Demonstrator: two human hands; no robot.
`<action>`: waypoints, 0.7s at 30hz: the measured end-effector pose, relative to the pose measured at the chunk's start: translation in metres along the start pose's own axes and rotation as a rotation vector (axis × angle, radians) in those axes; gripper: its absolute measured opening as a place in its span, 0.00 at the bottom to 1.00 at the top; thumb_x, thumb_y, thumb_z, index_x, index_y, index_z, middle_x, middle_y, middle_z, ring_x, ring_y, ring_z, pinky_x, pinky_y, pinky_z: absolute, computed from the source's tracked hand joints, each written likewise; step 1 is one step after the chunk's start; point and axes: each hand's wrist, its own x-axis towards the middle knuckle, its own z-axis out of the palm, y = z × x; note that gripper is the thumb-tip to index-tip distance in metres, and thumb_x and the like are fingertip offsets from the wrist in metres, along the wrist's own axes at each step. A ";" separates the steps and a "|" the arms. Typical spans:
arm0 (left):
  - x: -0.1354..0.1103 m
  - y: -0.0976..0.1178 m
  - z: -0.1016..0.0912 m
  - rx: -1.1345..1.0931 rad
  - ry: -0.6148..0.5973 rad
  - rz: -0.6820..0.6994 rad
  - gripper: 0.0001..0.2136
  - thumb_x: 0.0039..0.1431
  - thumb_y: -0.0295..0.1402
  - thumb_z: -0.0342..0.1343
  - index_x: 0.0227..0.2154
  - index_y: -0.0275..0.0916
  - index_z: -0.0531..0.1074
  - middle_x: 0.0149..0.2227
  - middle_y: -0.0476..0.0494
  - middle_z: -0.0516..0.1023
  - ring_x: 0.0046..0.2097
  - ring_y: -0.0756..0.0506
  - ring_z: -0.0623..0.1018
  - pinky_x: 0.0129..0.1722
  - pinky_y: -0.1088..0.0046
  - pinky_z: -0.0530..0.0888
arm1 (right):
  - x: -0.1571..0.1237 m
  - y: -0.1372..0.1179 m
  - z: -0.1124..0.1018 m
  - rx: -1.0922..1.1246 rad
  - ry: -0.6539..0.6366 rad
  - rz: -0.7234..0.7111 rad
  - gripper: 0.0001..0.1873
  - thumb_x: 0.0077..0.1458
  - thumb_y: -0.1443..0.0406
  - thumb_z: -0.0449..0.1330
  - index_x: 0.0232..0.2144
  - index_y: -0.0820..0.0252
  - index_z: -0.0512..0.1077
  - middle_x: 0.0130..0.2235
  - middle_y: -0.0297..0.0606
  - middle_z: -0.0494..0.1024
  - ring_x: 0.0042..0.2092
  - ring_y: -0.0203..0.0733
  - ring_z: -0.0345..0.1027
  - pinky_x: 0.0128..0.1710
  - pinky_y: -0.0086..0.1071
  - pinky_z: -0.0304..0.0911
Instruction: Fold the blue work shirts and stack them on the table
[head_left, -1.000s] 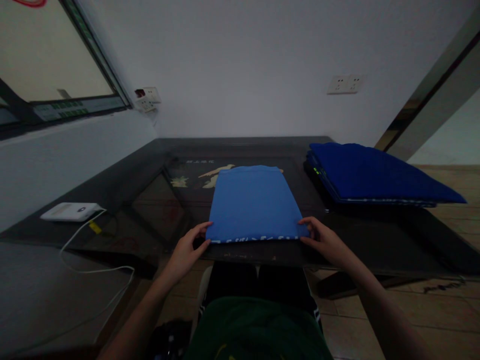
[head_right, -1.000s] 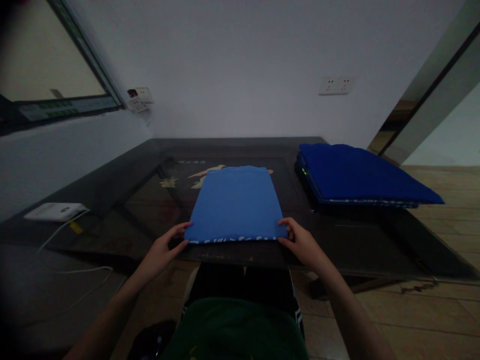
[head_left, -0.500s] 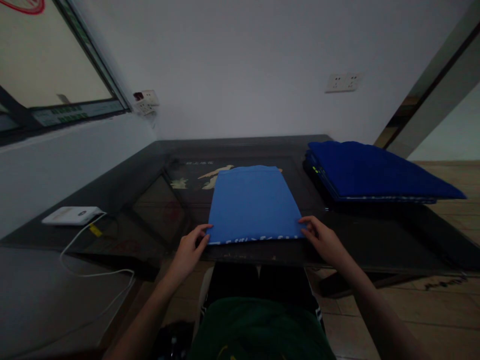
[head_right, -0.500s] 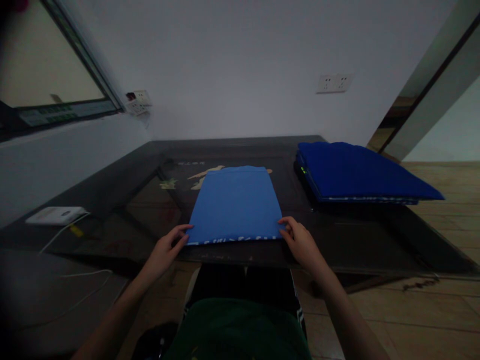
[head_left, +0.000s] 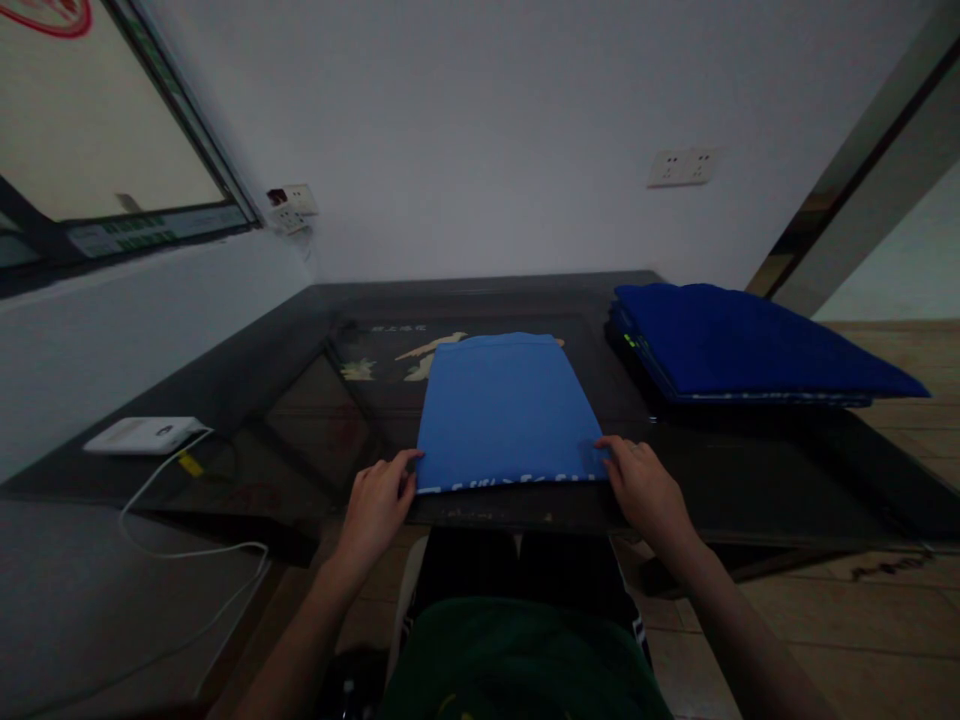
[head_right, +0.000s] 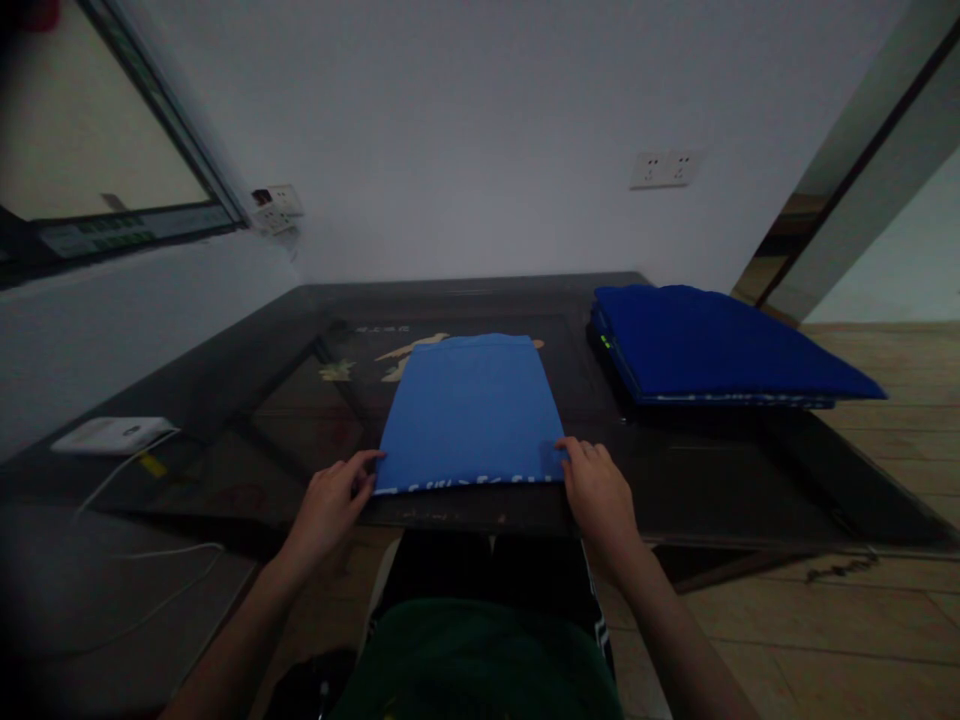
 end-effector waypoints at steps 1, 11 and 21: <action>0.000 0.000 -0.003 0.036 0.014 0.000 0.15 0.60 0.29 0.47 0.49 0.41 0.70 0.32 0.45 0.75 0.38 0.42 0.74 0.42 0.63 0.67 | 0.000 -0.001 -0.003 -0.025 0.021 -0.002 0.15 0.60 0.68 0.46 0.45 0.58 0.69 0.40 0.46 0.74 0.43 0.51 0.65 0.40 0.41 0.64; 0.057 0.075 0.022 -0.061 -0.003 0.361 0.18 0.66 0.34 0.45 0.57 0.45 0.65 0.61 0.41 0.65 0.62 0.41 0.63 0.60 0.56 0.60 | 0.046 -0.065 0.013 0.152 0.036 -0.221 0.24 0.63 0.63 0.45 0.59 0.60 0.64 0.60 0.47 0.65 0.61 0.49 0.57 0.59 0.44 0.57; 0.044 0.056 0.035 0.171 -0.107 0.275 0.23 0.67 0.44 0.41 0.64 0.52 0.55 0.67 0.48 0.55 0.68 0.42 0.53 0.66 0.55 0.51 | 0.031 -0.030 0.020 -0.121 -0.274 -0.057 0.32 0.64 0.51 0.43 0.67 0.51 0.47 0.69 0.38 0.43 0.69 0.52 0.34 0.65 0.54 0.39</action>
